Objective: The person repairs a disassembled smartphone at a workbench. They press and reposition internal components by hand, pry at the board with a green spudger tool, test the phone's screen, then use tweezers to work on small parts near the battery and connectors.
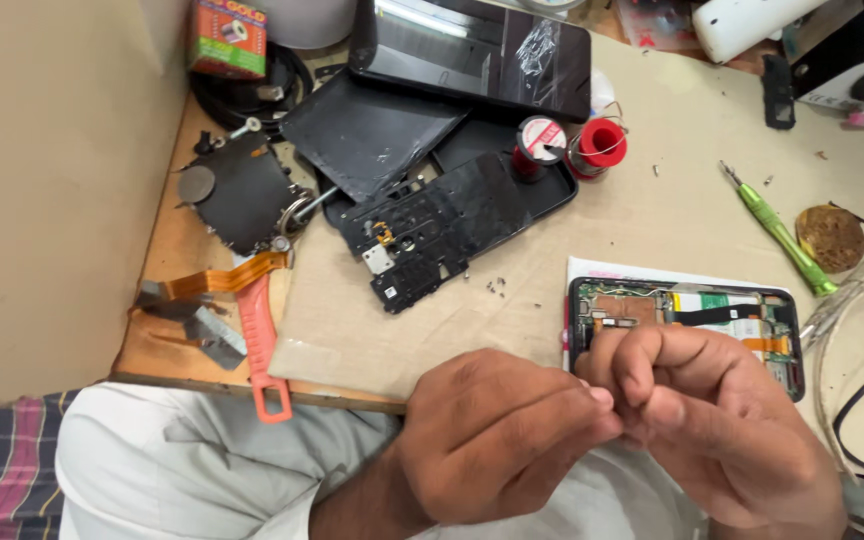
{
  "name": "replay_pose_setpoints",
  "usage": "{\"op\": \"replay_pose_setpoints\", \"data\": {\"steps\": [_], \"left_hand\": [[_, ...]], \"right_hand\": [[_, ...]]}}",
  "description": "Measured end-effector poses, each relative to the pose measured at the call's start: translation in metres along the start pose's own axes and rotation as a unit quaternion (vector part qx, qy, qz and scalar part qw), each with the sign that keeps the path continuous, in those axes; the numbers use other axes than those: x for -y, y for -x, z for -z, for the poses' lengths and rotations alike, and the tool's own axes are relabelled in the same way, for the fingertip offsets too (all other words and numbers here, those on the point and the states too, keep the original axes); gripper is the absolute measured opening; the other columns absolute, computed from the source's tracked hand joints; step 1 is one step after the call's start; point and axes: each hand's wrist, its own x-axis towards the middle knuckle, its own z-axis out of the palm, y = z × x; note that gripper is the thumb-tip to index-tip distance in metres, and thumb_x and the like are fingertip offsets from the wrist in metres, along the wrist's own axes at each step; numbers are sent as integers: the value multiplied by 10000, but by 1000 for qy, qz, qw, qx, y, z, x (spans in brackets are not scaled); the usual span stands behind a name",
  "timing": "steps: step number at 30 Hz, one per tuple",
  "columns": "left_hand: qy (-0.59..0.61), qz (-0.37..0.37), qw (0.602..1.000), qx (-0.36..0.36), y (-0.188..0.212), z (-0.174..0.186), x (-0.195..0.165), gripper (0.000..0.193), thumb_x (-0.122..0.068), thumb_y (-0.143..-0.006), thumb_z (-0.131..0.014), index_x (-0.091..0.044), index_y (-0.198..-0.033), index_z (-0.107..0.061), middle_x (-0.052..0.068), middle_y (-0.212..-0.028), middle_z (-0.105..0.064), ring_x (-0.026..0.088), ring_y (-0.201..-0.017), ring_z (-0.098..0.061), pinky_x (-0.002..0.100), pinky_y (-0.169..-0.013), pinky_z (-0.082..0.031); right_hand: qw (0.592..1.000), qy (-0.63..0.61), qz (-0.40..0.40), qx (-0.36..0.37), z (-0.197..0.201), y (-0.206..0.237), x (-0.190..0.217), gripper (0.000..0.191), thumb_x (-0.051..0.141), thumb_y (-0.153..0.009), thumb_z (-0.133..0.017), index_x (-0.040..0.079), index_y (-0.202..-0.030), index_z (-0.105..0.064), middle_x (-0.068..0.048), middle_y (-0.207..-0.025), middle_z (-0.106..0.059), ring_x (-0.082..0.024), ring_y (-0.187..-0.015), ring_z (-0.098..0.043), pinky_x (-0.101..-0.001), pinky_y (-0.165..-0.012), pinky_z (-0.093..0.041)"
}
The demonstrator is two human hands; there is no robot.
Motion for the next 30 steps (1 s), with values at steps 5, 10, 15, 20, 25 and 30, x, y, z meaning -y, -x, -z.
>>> {"op": "replay_pose_setpoints", "data": {"steps": [5,10,15,20,25,30], "left_hand": [[44,26,999,-12,5,8,-1,231,-25,-889,-874,3,-1051,-713,71,-948,-714,188,-804,-734,314,-699,-612],[65,26,997,-19,8,13,-1,222,-30,-887,-870,-26,-1053,-722,48,-943,-710,171,-804,-728,307,-711,-606],[64,13,998,-13,9,19,1,239,-10,-870,-857,-16,-1070,-726,50,-978,-705,173,-810,-724,308,-713,-606],[20,-42,999,-19,9,24,5,254,40,-879,-829,-2,-1105,-721,73,-1022,-694,194,-859,-732,321,-739,-636],[-10,-84,994,66,20,30,7,283,19,-902,-742,35,-1181,-701,91,-1053,-672,219,-891,-725,352,-728,-604],[-56,-116,982,140,32,23,11,243,-16,-989,-691,-12,-1231,-671,51,-1031,-629,161,-879,-664,299,-666,-504]], "right_hand": [[1000,-14,10,25,-5,-4,-12,238,130,-931,-778,-26,-952,-599,-150,-976,-561,-230,-934,-546,-382,-858,-477],[998,-47,20,44,-4,-3,-23,221,119,-942,-765,-27,-943,-598,-154,-969,-553,-228,-915,-538,-375,-832,-479],[998,-45,33,23,-11,-2,-28,221,110,-958,-756,-42,-958,-596,-159,-973,-541,-228,-919,-529,-365,-836,-472],[996,57,60,-30,-24,4,-22,181,80,-952,-695,-85,-948,-622,-203,-974,-572,-238,-928,-556,-360,-841,-489],[907,367,109,-175,-34,-1,-2,80,-12,-965,-617,-65,-1025,-625,-153,-994,-633,-174,-946,-619,-304,-806,-537],[695,653,212,-214,-29,-52,35,122,79,-1019,-650,-36,-1059,-663,-74,-909,-654,-107,-783,-620,-237,-731,-493]]}}
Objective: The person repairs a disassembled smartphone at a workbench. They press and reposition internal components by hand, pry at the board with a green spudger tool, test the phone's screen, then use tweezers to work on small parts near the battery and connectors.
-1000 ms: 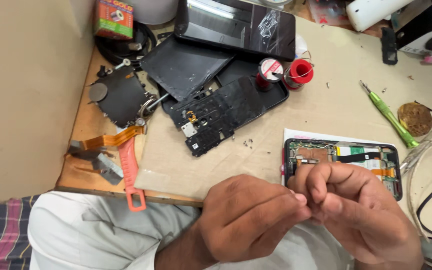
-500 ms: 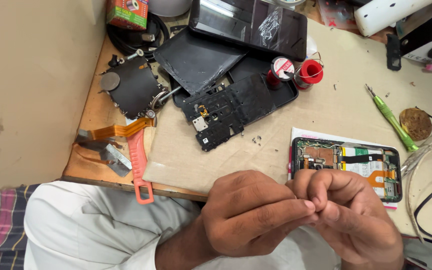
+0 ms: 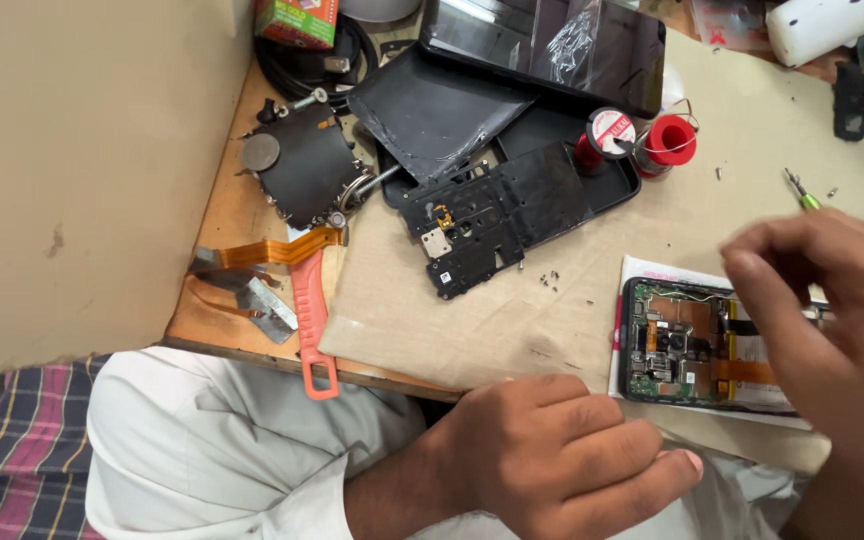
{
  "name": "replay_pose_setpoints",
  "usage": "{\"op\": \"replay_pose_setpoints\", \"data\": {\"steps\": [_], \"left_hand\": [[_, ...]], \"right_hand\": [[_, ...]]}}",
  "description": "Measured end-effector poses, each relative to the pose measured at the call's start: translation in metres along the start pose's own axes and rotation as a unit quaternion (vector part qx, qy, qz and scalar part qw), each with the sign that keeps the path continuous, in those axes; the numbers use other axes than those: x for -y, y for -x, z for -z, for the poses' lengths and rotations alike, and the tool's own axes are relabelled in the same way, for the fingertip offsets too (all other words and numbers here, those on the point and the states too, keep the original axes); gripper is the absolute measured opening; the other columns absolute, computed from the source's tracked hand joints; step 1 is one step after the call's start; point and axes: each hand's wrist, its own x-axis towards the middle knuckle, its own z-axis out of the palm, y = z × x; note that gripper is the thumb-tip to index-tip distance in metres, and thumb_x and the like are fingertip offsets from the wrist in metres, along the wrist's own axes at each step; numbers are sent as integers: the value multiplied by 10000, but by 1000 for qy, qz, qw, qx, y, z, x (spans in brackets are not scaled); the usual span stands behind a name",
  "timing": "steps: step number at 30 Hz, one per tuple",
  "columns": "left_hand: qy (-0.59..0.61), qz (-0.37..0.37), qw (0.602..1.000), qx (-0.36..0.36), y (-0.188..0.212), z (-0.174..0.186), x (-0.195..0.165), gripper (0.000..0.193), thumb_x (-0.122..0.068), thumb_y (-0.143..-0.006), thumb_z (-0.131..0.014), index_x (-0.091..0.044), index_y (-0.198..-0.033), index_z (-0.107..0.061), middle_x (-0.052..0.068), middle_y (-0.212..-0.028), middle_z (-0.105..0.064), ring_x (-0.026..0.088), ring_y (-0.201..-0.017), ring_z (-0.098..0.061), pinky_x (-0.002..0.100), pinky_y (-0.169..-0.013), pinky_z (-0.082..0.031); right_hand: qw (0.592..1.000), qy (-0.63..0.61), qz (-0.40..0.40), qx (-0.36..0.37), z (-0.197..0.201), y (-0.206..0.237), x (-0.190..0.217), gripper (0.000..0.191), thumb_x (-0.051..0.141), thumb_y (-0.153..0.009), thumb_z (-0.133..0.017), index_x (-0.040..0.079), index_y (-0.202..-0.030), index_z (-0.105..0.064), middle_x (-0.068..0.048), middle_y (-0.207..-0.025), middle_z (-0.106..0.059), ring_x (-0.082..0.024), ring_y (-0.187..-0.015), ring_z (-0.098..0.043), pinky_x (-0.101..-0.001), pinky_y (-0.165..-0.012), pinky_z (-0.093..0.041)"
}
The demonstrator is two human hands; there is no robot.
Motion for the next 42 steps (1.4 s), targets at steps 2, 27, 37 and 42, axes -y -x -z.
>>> {"op": "replay_pose_setpoints", "data": {"steps": [2,27,37,42], "left_hand": [[-3,-5,1000,12,3,-4,1,240,-34,-1001,-664,-19,-1240,-658,47,-1035,-619,159,-887,-661,288,-670,-501],[-14,-9,998,62,7,-10,6,176,-98,-975,-652,-67,-1147,-671,-18,-848,-537,135,-786,-623,286,-679,-478],[26,-2,999,42,11,-4,0,127,-102,-973,-669,-77,-1095,-694,-7,-827,-570,160,-817,-675,294,-716,-539],[22,-12,999,42,16,-4,0,101,-88,-987,-661,-55,-1078,-690,-5,-833,-593,149,-788,-668,292,-722,-528]], "right_hand": [[997,68,19,26,-7,-19,-3,94,50,-969,-686,-31,-1015,-704,-95,-873,-682,-140,-694,-612,-277,-638,-479],[978,144,148,28,-24,-15,38,120,37,-811,-782,32,-928,-757,-111,-987,-712,-274,-884,-683,-378,-701,-550],[972,134,178,72,-53,-9,70,126,124,-803,-795,47,-884,-737,-76,-938,-672,-285,-915,-610,-422,-810,-488],[969,146,182,82,-56,-10,71,121,134,-812,-778,40,-871,-729,-80,-891,-651,-299,-892,-607,-434,-807,-487]]}}
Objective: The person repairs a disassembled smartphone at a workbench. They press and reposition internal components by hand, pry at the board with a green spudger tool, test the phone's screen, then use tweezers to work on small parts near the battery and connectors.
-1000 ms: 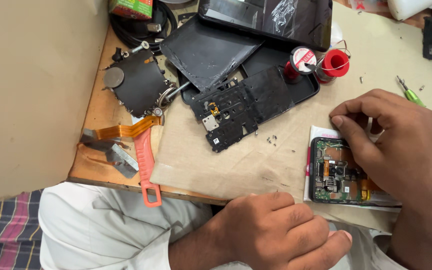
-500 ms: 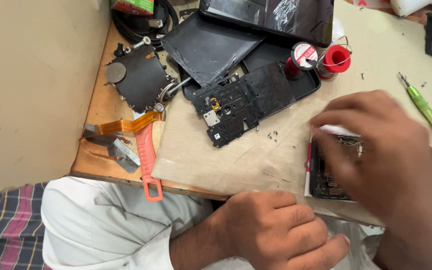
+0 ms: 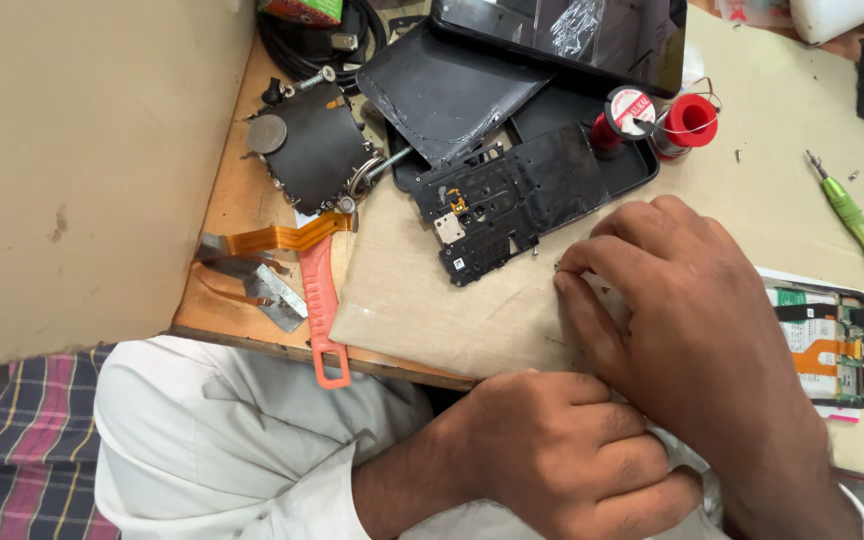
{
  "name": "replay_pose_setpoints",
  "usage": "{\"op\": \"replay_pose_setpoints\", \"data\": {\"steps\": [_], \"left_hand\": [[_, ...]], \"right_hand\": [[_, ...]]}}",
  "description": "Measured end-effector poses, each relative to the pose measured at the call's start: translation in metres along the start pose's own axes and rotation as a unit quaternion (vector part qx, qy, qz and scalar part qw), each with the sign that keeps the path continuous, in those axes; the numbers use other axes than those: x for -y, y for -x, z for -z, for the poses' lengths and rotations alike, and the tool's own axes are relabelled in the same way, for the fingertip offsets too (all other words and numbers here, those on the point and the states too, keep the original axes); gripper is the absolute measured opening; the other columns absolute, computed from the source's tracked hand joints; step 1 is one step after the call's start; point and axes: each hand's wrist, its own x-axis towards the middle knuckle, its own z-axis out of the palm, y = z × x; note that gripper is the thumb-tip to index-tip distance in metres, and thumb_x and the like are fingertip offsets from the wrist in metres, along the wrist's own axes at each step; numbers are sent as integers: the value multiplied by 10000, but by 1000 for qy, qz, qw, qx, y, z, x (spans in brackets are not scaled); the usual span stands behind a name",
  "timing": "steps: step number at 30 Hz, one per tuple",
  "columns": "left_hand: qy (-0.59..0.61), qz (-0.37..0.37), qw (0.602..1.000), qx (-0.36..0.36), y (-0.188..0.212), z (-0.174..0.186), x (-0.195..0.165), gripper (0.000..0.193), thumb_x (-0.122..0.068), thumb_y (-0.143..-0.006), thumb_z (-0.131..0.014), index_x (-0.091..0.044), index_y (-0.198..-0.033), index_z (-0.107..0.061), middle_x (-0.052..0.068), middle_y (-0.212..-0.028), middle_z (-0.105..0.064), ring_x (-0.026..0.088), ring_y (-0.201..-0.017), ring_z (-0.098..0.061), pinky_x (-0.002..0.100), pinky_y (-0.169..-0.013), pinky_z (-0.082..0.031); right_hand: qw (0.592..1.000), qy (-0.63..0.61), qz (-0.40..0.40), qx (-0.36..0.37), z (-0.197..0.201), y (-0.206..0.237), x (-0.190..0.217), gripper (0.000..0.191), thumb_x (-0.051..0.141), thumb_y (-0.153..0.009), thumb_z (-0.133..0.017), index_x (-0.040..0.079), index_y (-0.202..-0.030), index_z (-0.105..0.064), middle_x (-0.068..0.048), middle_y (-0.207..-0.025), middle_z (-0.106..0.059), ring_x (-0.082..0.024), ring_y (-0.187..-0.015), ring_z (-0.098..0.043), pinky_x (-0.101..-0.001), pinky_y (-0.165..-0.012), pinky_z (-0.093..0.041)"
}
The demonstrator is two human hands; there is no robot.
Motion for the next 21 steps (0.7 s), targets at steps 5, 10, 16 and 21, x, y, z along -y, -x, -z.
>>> {"op": "replay_pose_setpoints", "data": {"steps": [5,10,16,21], "left_hand": [[-13,-7,1000,-8,-1,1,-1,124,-84,-969,-666,-54,-1086,-692,-5,-868,-586,145,-820,-661,282,-705,-510],[-11,-11,1000,-11,-5,8,-1,188,-81,-925,-678,-51,-1109,-696,-10,-853,-546,146,-778,-635,287,-644,-468],[-5,56,998,-24,-22,21,-5,190,-90,-852,-714,-22,-1028,-693,16,-748,-547,179,-665,-590,341,-582,-430],[-156,255,954,-34,-36,31,0,119,-57,-899,-730,-29,-1003,-679,66,-860,-591,236,-790,-613,369,-700,-500]], "right_hand": [[999,-11,-18,31,-2,-7,-4,125,121,-779,-778,30,-815,-700,-88,-817,-644,-303,-830,-615,-438,-776,-502],[996,-67,-47,23,12,3,-15,130,90,-785,-768,20,-871,-700,-88,-868,-675,-230,-776,-661,-359,-701,-538],[993,16,-120,-8,32,49,-75,151,68,-893,-768,-1,-1026,-754,-123,-986,-718,-204,-814,-687,-346,-718,-549],[979,137,-135,-69,33,84,-154,222,42,-1013,-779,-100,-1172,-715,-207,-1038,-692,-282,-881,-675,-380,-799,-553]]}}
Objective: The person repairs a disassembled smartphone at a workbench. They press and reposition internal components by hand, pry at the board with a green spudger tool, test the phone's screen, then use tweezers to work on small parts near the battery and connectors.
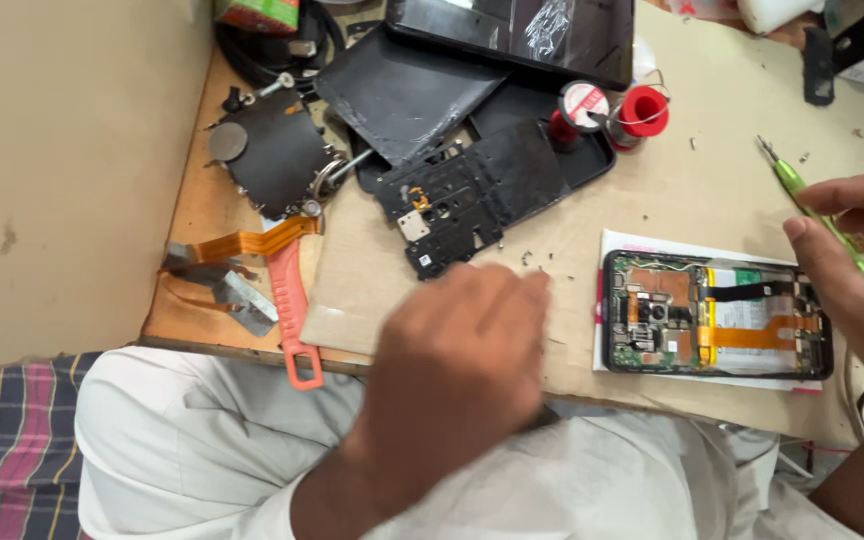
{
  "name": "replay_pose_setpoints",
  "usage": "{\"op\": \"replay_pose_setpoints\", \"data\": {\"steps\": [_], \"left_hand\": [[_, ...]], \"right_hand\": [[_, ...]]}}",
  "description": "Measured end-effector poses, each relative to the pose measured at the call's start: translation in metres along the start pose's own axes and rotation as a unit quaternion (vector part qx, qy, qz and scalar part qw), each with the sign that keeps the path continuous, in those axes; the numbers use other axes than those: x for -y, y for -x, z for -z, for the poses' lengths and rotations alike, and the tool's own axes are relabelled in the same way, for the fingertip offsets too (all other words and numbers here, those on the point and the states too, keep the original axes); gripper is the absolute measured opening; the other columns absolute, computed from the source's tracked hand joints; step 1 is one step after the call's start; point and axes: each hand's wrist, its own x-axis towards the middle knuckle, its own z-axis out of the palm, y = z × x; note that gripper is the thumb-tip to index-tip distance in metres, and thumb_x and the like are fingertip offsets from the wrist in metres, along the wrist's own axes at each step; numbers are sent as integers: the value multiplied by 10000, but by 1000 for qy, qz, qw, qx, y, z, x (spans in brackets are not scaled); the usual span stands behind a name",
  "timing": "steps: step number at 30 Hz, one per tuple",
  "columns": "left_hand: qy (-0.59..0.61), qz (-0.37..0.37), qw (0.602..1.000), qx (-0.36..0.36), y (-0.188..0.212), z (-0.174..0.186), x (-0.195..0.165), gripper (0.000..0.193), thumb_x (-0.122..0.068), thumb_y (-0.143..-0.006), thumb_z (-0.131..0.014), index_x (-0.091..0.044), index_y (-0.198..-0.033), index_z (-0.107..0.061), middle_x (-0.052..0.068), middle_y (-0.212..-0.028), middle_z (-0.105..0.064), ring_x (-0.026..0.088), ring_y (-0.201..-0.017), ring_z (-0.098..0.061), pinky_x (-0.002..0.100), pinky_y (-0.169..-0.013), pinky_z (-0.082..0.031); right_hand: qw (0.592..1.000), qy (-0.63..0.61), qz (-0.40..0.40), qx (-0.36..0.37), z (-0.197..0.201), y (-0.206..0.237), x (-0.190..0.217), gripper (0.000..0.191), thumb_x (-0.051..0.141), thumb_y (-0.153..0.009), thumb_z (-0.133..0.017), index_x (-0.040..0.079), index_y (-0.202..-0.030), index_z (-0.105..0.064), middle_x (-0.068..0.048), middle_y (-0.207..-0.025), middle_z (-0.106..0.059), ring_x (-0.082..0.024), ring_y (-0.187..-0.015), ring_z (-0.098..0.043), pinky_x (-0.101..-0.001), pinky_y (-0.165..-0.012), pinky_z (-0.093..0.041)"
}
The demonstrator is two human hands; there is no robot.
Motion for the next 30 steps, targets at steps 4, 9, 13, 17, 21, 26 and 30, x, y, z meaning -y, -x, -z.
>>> {"op": "replay_pose_setpoints", "data": {"steps": [4,9,13,17,21,26,30], "left_hand": [[-25,38,999,11,-12,-9,-6,187,-69,-933,-735,1,-1104,-708,74,-925,-591,237,-841,-609,368,-734,-517],[-41,53,997,45,-26,-24,-22,227,-93,-908,-725,7,-1108,-686,86,-921,-583,259,-864,-625,382,-731,-530],[-75,89,990,81,-37,-37,-28,178,-113,-911,-719,-6,-1048,-680,95,-897,-584,266,-845,-635,399,-690,-522],[-85,93,989,83,-41,-44,-32,150,-122,-899,-717,-28,-1013,-688,94,-878,-593,271,-832,-643,409,-683,-522],[-47,97,992,70,-39,-35,-32,171,-90,-904,-701,-25,-1063,-696,94,-916,-616,274,-848,-661,406,-723,-537],[-29,81,994,71,-47,-37,-41,173,-95,-902,-707,-27,-1061,-700,93,-923,-622,278,-870,-680,402,-717,-539],[-26,67,994,84,-61,-46,-50,134,-95,-927,-700,-32,-1044,-709,95,-922,-614,282,-882,-662,411,-742,-533]], "right_hand": [[989,-132,-67,0,-10,7,-30,204,66,-975,-776,-56,-1125,-712,-181,-1071,-666,-240,-926,-671,-328,-837,-555],[986,-113,-120,22,2,7,-31,181,31,-906,-810,-33,-1067,-758,-148,-934,-685,-215,-768,-678,-328,-729,-550],[993,-70,-97,-25,7,5,-38,257,-24,-829,-836,-74,-1065,-747,-185,-939,-675,-245,-755,-658,-348,-684,-543],[983,-116,-139,-27,2,11,-55,250,-28,-887,-799,-46,-1128,-735,-159,-999,-674,-204,-782,-661,-321,-722,-551],[979,-145,-130,-54,-8,16,-60,179,-47,-930,-751,-54,-1105,-716,-160,-1070,-659,-185,-850,-662,-302,-792,-562],[980,-105,-162,-56,2,13,-50,217,-33,-914,-774,-16,-1130,-759,-163,-1006,-677,-227,-798,-664,-349,-744,-563],[991,-10,-114,-69,18,9,-41,168,6,-848,-807,10,-1016,-790,-163,-900,-691,-317,-893,-661,-433,-770,-546]]}}
